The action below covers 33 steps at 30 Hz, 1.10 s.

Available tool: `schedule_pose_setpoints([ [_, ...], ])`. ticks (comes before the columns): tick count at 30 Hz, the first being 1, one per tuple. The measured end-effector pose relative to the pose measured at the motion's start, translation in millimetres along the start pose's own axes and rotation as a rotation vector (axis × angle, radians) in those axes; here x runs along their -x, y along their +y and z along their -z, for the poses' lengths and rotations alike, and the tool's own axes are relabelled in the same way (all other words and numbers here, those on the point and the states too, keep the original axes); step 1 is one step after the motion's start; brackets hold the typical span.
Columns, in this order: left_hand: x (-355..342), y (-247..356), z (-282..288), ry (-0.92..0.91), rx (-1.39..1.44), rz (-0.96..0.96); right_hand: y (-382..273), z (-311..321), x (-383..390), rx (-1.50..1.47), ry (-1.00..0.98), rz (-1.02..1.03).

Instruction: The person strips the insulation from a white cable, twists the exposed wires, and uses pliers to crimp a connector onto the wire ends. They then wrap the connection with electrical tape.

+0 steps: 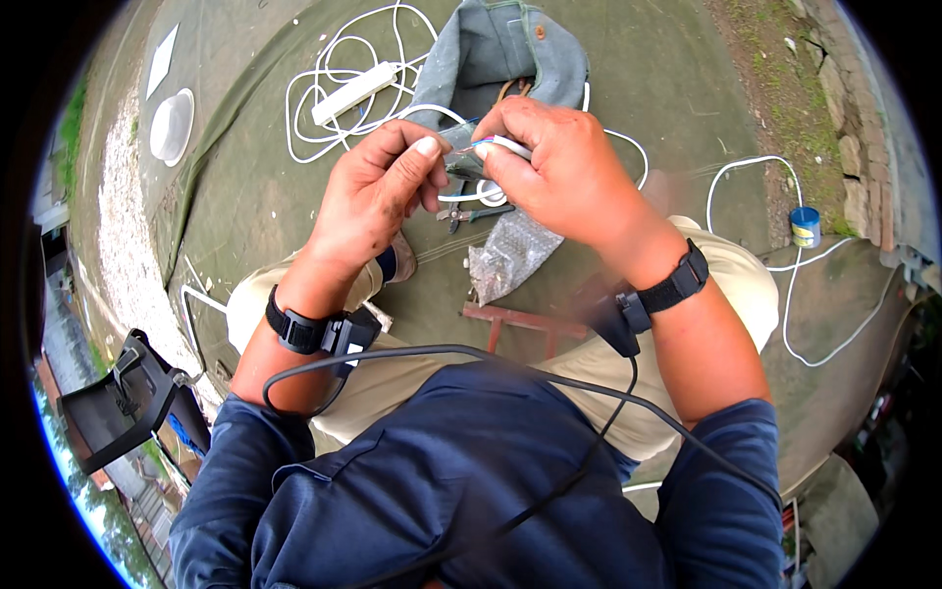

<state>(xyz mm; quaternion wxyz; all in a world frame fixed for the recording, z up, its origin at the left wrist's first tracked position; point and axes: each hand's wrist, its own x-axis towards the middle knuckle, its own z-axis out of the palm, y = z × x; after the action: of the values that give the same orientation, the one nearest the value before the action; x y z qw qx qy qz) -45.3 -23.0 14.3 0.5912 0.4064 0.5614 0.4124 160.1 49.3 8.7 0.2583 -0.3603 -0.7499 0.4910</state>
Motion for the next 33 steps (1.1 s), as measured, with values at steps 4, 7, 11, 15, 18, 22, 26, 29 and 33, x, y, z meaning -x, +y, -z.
schedule_pose_setpoints([
  [4, -8, -10, 7, 0.100, -0.693, -0.715, -4, 4, -1, -0.229, -0.061, -0.203],
  [7, -7, -8, 2, 0.064, -0.722, -0.793, -8, 3, -1, -0.241, -0.092, -0.188],
  [11, -6, -13, 0, 0.078, -0.741, -0.755, -7, 0, 1, -0.233, -0.129, -0.159],
  [15, -5, -15, -1, 0.052, -0.577, -0.538, -6, -2, 2, -0.247, -0.148, -0.151],
  [18, -3, -13, -8, 0.033, -0.148, -0.207, 1, -9, 3, -0.439, -0.078, -0.217],
  [22, -8, -20, -7, -0.009, 0.116, -0.165, 7, 0, -1, -0.586, -0.079, -0.289],
  [26, -4, -21, -16, -0.109, 0.158, -0.121, 9, 2, -4, -0.714, -0.116, -0.241],
  [29, -4, -24, -18, -0.146, 0.248, -0.119, 11, 2, -4, -0.758, -0.148, -0.253],
  [33, -9, -19, -2, -0.092, 0.069, -0.104, 12, 15, -5, -0.739, -0.154, -0.294],
])
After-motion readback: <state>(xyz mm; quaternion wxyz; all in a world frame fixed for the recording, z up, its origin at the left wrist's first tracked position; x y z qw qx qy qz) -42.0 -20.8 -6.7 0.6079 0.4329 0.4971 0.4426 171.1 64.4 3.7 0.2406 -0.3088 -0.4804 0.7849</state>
